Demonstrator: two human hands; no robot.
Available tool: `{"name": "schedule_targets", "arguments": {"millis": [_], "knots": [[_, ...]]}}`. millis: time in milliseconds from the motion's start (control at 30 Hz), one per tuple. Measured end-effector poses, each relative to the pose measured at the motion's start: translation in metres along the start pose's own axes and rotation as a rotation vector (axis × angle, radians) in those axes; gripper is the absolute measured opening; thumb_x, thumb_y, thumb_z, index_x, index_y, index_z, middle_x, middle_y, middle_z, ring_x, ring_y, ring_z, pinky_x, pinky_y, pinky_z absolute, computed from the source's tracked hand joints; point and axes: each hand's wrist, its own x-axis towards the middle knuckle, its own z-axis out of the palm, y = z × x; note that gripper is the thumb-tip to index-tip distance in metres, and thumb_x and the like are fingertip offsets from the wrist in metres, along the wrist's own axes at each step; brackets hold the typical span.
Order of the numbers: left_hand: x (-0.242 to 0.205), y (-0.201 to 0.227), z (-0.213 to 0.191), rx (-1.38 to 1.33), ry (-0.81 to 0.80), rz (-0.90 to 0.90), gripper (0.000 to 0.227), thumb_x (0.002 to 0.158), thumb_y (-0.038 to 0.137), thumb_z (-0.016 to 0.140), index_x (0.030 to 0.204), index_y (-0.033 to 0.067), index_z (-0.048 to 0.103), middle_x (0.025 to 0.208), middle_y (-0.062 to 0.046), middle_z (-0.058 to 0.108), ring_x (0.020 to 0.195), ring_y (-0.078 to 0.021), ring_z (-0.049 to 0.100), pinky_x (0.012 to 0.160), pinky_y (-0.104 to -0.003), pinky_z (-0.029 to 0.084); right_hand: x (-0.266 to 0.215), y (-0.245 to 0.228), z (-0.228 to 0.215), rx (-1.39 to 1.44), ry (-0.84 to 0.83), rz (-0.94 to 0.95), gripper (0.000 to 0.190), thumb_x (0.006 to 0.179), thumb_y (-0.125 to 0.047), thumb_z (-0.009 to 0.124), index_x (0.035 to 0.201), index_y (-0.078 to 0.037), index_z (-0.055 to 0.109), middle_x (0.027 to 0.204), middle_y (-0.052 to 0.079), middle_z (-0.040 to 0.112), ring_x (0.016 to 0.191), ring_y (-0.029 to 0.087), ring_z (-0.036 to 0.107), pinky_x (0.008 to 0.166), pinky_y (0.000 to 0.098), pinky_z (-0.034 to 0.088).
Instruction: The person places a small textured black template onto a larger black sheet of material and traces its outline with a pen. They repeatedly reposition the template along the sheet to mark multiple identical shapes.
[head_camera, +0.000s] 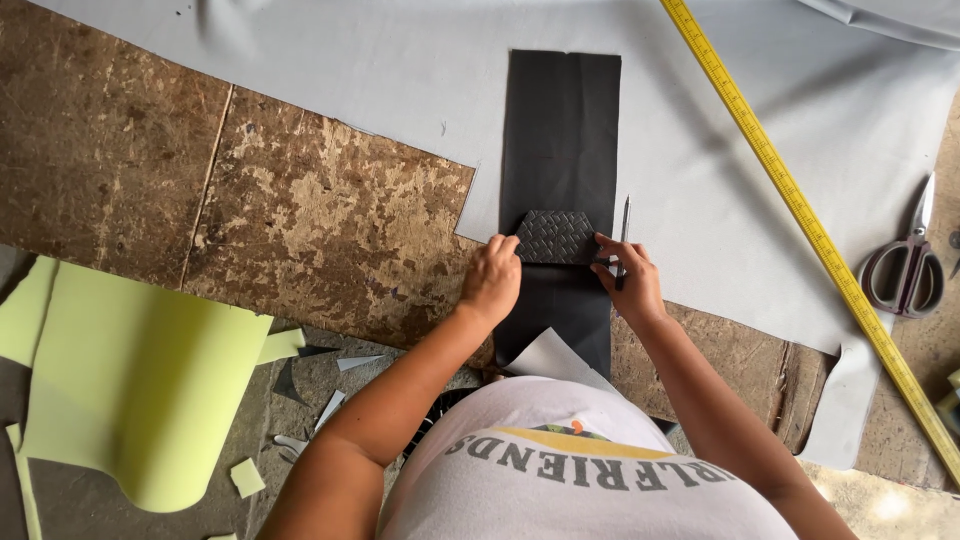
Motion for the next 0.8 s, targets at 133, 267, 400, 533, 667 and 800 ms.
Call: {"name": "schedule_targets", "arguments": {"millis": [133, 267, 400, 533, 667, 800], "knots": [[0.007, 0.005, 0.047, -0.119, 0.057, -0.101, 0.020, 0.090, 0.006, 0.056, 0.104, 0.0012, 0.070, 0.109, -0.011, 0.065, 0.095, -0.0298, 0.069, 0.074, -0.046, 0.063, 0.001, -0.003, 0.001, 0.017, 0.014, 0.023, 0.025, 0.084, -0.006, 0.083, 0.101, -0.011, 0.065, 0.123, 0.007, 0.075, 0.100, 0.029, 0.066, 0.080, 0.0330, 0.061], [0.010, 0.000, 0.047, 0.064, 0.146, 0.124, 0.013, 0.088, 0.012, 0.056, 0.087, 0.0089, 0.068, 0.088, -0.009, 0.059, 0.083, -0.0275, 0.064, 0.057, -0.038, 0.055, -0.001, -0.008, 0.001, 0.028, 0.021, 0.016, 0.025, 0.085, -0.004, 0.083, 0.101, -0.009, 0.065, 0.124, 0.009, 0.074, 0.101, 0.029, 0.067, 0.081, 0.0325, 0.060], [0.014, 0.007, 0.039, 0.092, 0.112, 0.152, 0.021, 0.095, 0.017, 0.056, 0.109, 0.0186, 0.071, 0.088, -0.013, 0.060, 0.082, -0.0300, 0.064, 0.053, -0.040, 0.055, -0.003, -0.012, 0.001, 0.017, 0.032, 0.017, 0.025, 0.086, -0.005, 0.083, 0.102, -0.010, 0.065, 0.126, 0.009, 0.074, 0.101, 0.029, 0.066, 0.082, 0.0327, 0.060], [0.021, 0.016, 0.041, 0.132, 0.063, 0.112, 0.020, 0.096, 0.022, 0.059, 0.107, 0.0170, 0.075, 0.099, -0.016, 0.064, 0.090, -0.0311, 0.064, 0.058, -0.040, 0.056, -0.002, -0.011, 0.000, 0.014, 0.049, 0.018, 0.025, 0.085, -0.006, 0.084, 0.102, -0.010, 0.065, 0.126, 0.009, 0.074, 0.101, 0.028, 0.066, 0.082, 0.0325, 0.060], [0.030, 0.027, 0.046, 0.037, -0.089, 0.137, 0.029, 0.098, 0.011, 0.047, 0.098, 0.0068, 0.076, 0.119, -0.017, 0.062, 0.114, -0.0312, 0.060, 0.072, -0.036, 0.059, -0.003, -0.026, -0.018, 0.108, 0.055, 0.151, 0.018, 0.100, -0.009, 0.072, 0.116, -0.012, 0.065, 0.124, 0.010, 0.073, 0.098, 0.022, 0.067, 0.079, 0.0304, 0.055], [0.034, 0.049, 0.037, 0.124, -0.141, 0.105, 0.032, 0.096, 0.011, 0.047, 0.110, -0.0001, 0.073, 0.129, -0.021, 0.061, 0.126, -0.0369, 0.057, 0.082, -0.038, 0.061, 0.011, -0.030, -0.041, 0.359, 0.292, 0.196, 0.038, 0.118, -0.042, 0.039, 0.135, -0.011, 0.051, 0.111, 0.014, 0.074, 0.093, 0.017, 0.062, 0.081, 0.0279, 0.049]]}}
